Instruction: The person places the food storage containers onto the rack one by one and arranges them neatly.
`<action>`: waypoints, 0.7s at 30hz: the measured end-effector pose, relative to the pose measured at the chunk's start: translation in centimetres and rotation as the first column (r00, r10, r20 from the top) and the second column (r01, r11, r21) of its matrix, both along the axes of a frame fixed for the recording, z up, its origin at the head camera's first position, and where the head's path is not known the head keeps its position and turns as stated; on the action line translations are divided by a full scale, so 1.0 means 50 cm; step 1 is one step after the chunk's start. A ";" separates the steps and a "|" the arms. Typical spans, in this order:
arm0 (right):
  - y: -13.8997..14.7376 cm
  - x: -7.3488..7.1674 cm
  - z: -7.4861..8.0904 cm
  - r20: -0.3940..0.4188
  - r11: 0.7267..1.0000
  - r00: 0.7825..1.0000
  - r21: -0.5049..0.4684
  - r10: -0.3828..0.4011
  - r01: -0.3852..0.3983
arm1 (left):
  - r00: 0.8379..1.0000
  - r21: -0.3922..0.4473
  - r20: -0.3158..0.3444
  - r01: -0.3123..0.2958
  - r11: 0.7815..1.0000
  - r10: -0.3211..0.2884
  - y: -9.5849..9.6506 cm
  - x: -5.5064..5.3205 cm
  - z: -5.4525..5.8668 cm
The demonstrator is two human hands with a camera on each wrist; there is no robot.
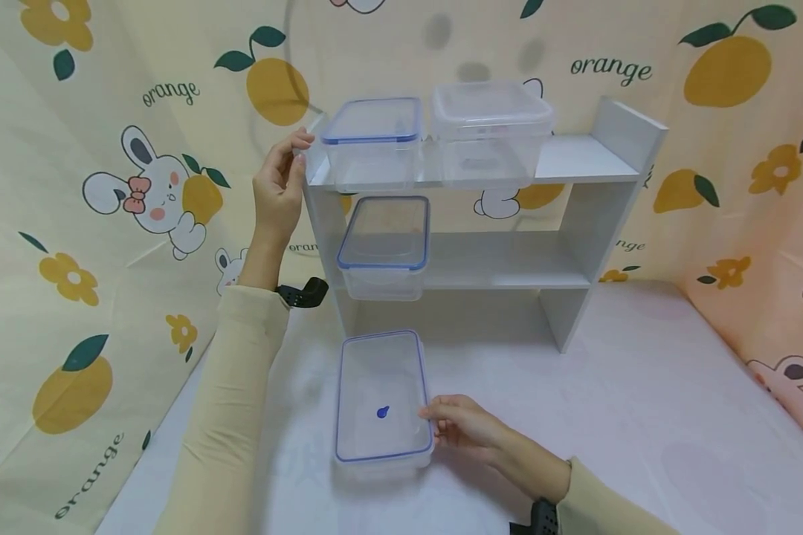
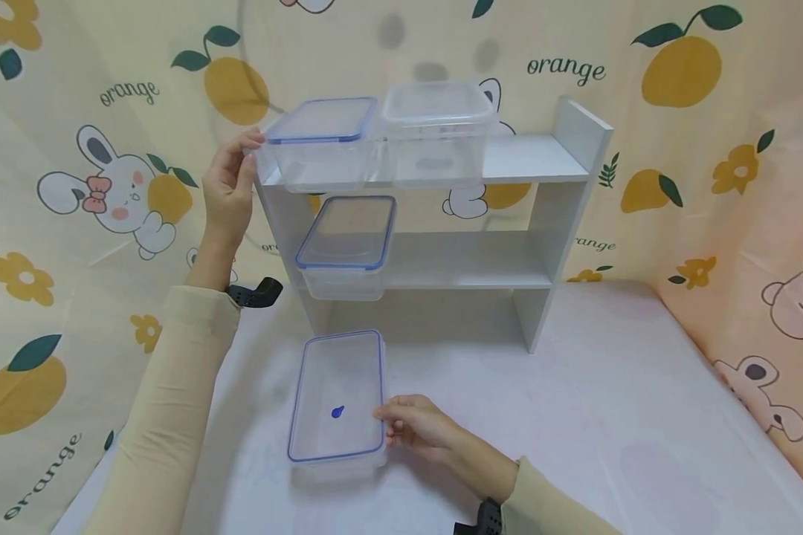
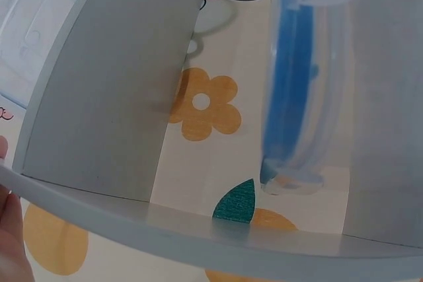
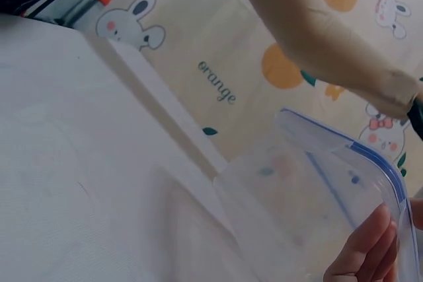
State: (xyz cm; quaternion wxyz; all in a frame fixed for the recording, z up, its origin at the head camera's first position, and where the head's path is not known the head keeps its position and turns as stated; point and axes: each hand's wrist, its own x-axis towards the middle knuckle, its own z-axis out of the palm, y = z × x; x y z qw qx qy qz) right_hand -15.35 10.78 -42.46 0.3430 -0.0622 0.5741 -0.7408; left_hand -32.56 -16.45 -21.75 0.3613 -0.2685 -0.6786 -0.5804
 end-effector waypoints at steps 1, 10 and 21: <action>0.003 0.001 0.002 -0.005 1.000 1.000 0.003 0.003 -0.003 | 1.000 0.000 0.001 0.002 1.000 -0.002 0.000 0.000 0.001; 0.032 0.007 0.017 -0.034 1.000 0.999 -0.021 0.012 -0.013 | 1.000 0.018 -0.007 0.013 1.000 -0.013 0.004 -0.005 0.005; 0.070 0.024 0.034 -0.041 0.996 0.998 -0.075 0.050 -0.053 | 1.000 0.018 0.006 0.005 1.000 -0.005 0.002 -0.003 0.000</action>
